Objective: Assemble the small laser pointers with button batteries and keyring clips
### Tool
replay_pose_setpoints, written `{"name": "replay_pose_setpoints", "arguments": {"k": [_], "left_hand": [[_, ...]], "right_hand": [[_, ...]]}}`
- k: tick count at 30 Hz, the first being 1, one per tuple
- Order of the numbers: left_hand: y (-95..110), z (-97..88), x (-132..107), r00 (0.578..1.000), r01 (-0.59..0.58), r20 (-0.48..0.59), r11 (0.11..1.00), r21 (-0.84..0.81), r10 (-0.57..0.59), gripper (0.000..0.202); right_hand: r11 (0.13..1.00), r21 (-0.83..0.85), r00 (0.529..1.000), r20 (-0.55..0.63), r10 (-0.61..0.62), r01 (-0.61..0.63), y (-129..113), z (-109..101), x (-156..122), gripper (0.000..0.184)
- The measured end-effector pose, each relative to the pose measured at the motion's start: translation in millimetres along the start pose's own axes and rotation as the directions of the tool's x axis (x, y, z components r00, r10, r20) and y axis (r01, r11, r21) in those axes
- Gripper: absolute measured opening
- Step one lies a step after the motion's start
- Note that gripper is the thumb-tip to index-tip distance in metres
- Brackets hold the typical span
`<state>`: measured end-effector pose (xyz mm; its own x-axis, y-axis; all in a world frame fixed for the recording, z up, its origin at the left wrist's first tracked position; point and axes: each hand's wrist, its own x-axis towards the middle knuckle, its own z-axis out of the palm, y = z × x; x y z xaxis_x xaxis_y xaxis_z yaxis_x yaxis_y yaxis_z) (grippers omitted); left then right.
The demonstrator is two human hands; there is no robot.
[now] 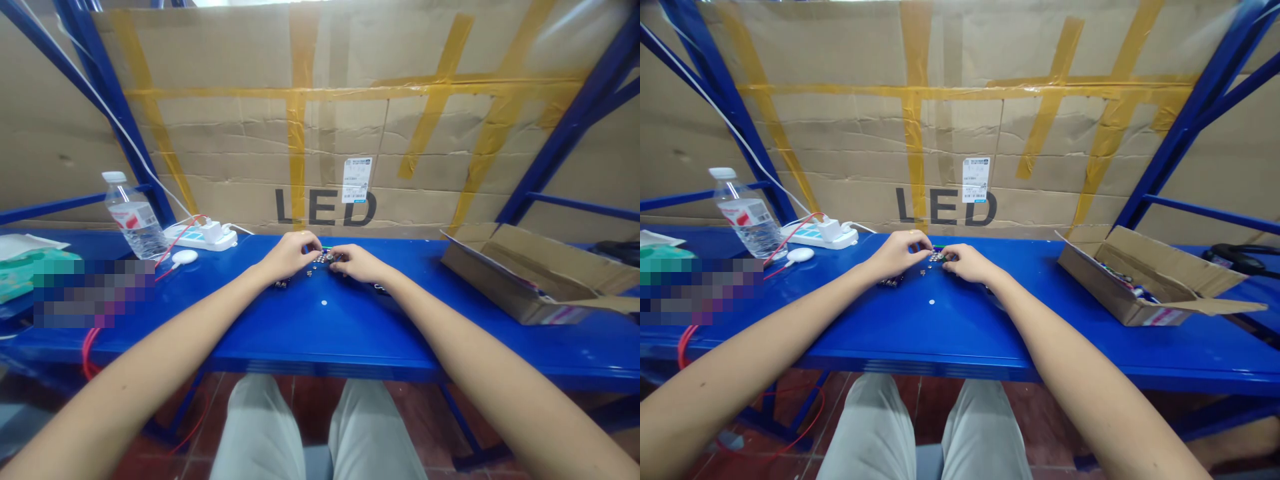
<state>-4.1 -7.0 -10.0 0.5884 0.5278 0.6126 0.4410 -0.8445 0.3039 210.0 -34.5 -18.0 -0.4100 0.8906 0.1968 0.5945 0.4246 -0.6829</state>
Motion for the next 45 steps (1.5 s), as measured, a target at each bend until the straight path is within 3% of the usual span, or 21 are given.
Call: {"name": "replay_pose_setpoints", "arguments": {"k": [8, 14, 20, 28, 38, 41, 45], "left_hand": [[8, 5.9, 2, 0.988, -0.141, 0.066, 0.988, 0.055, 0.138, 0.008], [10, 3.9, 0, 0.975, -0.184, 0.141, 0.979, 0.084, 0.172, 0.012], [4, 1.4, 0, 0.995, -0.079, 0.069, 0.992, 0.098, 0.072, 0.019], [-26, 7.4, -5, 0.948, -0.054, 0.317, 0.984, 0.169, -0.002, 0.024], [-29, 12.9, 1, 0.924, 0.114, 0.355, 0.989, 0.093, -0.14, 0.013], [-24, 7.5, 0, 0.929, 0.203, 0.308, 0.978, 0.044, -0.207, 0.008], [-8, 1.6, 1, 0.986, 0.167, 0.043, 0.983, -0.074, -0.164, 0.007]], "right_hand": [[0.999, -0.02, 0.999, 0.013, -0.048, 0.048, 0, 2, 1, 0.02], [0.998, 0.067, 1.0, 0.028, 0.009, -0.011, 4, 3, 3, 0.018], [0.993, 0.104, 0.999, 0.011, 0.048, -0.049, -1, 1, 1, 0.014], [0.993, 0.109, 0.998, 0.03, 0.049, -0.052, 1, 0, 2, 0.014], [0.996, 0.081, 0.999, 0.031, 0.035, -0.037, 0, -1, 1, 0.013], [0.996, 0.076, 0.999, 0.034, 0.036, -0.039, 1, -1, 1, 0.01], [0.992, 0.113, 0.998, 0.032, 0.055, -0.058, 4, 0, 2, 0.005]]}}
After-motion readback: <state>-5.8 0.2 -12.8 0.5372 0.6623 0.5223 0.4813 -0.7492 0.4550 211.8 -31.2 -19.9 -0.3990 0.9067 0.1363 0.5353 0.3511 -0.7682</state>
